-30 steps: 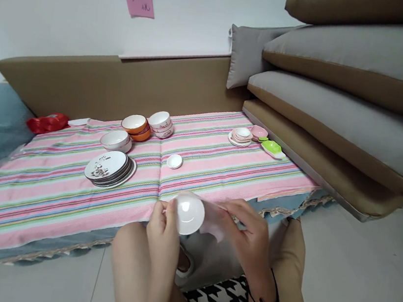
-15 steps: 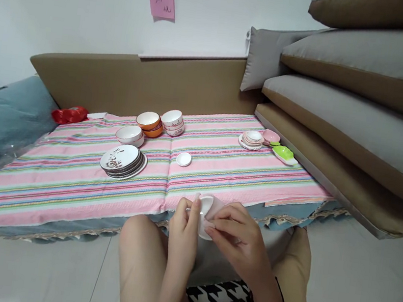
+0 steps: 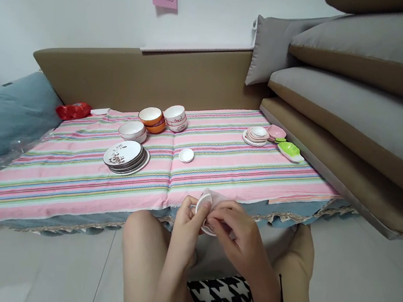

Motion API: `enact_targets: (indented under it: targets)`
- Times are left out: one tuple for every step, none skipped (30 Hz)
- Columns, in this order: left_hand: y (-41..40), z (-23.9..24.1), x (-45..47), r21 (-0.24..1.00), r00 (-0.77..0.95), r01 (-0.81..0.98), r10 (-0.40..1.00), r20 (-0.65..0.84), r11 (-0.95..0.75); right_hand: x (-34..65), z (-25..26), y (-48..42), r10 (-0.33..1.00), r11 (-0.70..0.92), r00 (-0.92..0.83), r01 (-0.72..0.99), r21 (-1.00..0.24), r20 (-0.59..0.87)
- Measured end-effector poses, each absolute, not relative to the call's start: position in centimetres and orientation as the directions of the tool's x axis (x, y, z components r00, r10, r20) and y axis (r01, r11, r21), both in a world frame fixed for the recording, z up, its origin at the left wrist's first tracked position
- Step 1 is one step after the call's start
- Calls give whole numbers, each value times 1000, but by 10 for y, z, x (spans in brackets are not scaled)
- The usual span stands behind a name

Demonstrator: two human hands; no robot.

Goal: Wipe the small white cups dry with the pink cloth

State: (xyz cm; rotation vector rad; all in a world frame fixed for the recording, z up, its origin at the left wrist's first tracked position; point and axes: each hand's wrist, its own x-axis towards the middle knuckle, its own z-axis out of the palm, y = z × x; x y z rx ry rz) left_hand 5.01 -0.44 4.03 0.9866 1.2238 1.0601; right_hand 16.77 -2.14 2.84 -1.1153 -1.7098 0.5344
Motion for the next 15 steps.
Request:
enact_targets:
  targets:
    - [-3, 40, 50, 970, 41, -94, 975, -220, 223, 169, 28, -22, 879, 458, -80, 421, -783, 471]
    - [0, 39, 50, 971, 47, -104, 976, -213, 217, 170, 28, -23, 889, 440, -75, 412, -798, 451]
    - [1, 39, 50, 970, 52, -116, 977, -206, 211, 172, 28, -24, 897, 427, -78, 407, -807, 436]
    - [3, 39, 50, 970, 59, -127, 977, -203, 209, 173, 28, -24, 899, 425, -86, 405, -809, 429]
    - [4, 39, 50, 968, 68, -136, 977, -202, 210, 174, 29, -24, 897, 430, -96, 408, -806, 430]
    - [4, 40, 50, 966, 77, -143, 976, -204, 213, 174, 29, -24, 895, 436, -106, 413, -799, 434]
    - [4, 40, 50, 964, 85, -150, 975, -207, 218, 175, 30, -24, 892, 442, -116, 423, -791, 437]
    - [4, 41, 50, 961, 89, -157, 973, -214, 226, 175, 31, -24, 889, 448, -127, 435, -781, 440]
    - [3, 42, 50, 957, 93, -163, 969, -227, 240, 175, 32, -24, 886, 454, -140, 450, -769, 441]
    - [2, 43, 50, 952, 90, -167, 966, -244, 256, 175, 33, -24, 884, 459, -153, 462, -758, 442]
    - [2, 43, 50, 948, 82, -168, 963, -258, 269, 175, 33, -24, 882, 464, -164, 473, -749, 443]
    - [2, 43, 49, 948, 67, -164, 962, -266, 273, 175, 33, -24, 878, 471, -174, 478, -741, 445]
    - [2, 43, 49, 950, 51, -156, 963, -265, 269, 175, 33, -24, 874, 480, -182, 479, -735, 452]
    - [2, 42, 49, 955, 38, -146, 966, -256, 258, 174, 32, -25, 866, 491, -180, 475, -730, 466]
    - [3, 41, 48, 962, 28, -132, 971, -239, 240, 174, 31, -25, 860, 498, -159, 468, -730, 484]
